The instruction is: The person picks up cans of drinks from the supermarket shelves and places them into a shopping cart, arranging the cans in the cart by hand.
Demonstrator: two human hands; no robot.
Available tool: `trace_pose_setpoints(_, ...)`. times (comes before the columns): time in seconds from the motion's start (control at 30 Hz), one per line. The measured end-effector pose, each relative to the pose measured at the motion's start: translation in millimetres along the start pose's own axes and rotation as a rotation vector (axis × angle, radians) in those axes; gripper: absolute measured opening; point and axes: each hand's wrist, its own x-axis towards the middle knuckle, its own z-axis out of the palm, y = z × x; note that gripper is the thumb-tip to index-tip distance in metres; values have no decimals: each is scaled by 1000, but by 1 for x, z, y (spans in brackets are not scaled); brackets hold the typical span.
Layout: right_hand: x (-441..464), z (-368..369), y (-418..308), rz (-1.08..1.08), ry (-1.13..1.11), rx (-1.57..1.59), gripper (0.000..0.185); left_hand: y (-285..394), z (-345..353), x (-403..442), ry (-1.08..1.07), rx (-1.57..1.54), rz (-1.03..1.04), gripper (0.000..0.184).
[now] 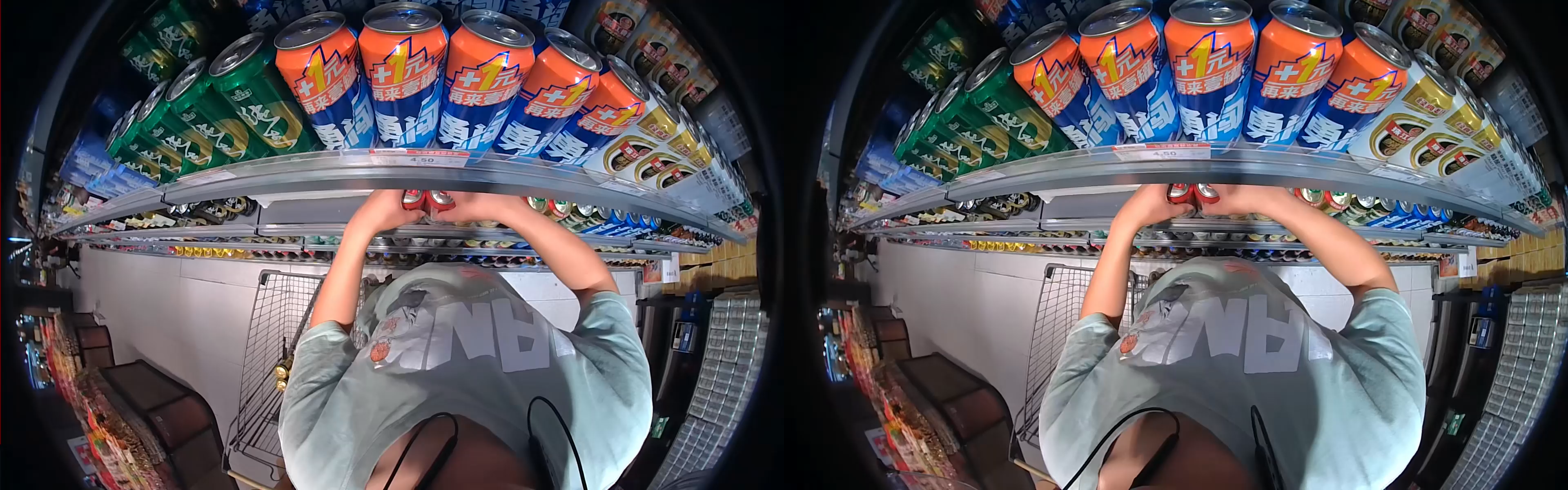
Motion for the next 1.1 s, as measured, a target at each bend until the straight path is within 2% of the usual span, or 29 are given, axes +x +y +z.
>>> trace_pose_setpoints(0.03,4,9,5,9,5,-3,55,-9,3,4,14,67,37,74)
trace_pose_setpoints(0.07,9,16,11,62,-66,125,56,-19,6,7,13,66,46,74)
trace_pose_setpoints(0.13,17,38,30,113,-147,245,57,-31,12,8,126,140,210,75)
trace_pose_setpoints(0.2,26,49,37,-114,15,195,59,-29,12,7,106,102,170,75)
trace_pose_setpoints(0.23,27,44,35,-124,2,191,59,-26,10,6,79,74,133,75)
trace_pose_setpoints(0.33,29,16,17,-67,-50,191,61,-21,7,5,31,28,84,75)
trace_pose_setpoints(0.4,30,2,5,115,-221,213,59,-25,11,5,49,27,64,75)
trace_pose_setpoints(0.5,31,10,14,49,-188,198,58,-32,17,6,87,37,78,74)
trace_pose_setpoints(0.6,34,-20,-9,154,-276,134,60,-34,21,7,89,46,81,74)
trace_pose_setpoints(0.73,39,-16,-3,186,-374,121,66,-30,18,5,98,31,69,71)
trace_pose_setpoints(0.87,38,-16,1,120,-330,97,66,-26,16,4,80,50,17,68)
trace_pose_setpoints(0.97,37,-20,4,113,-323,232,58,-17,8,3,21,11,-24,69)
trace_pose_setpoints(1.1,34,-18,3,82,-264,128,62,-31,16,7,76,30,71,70)
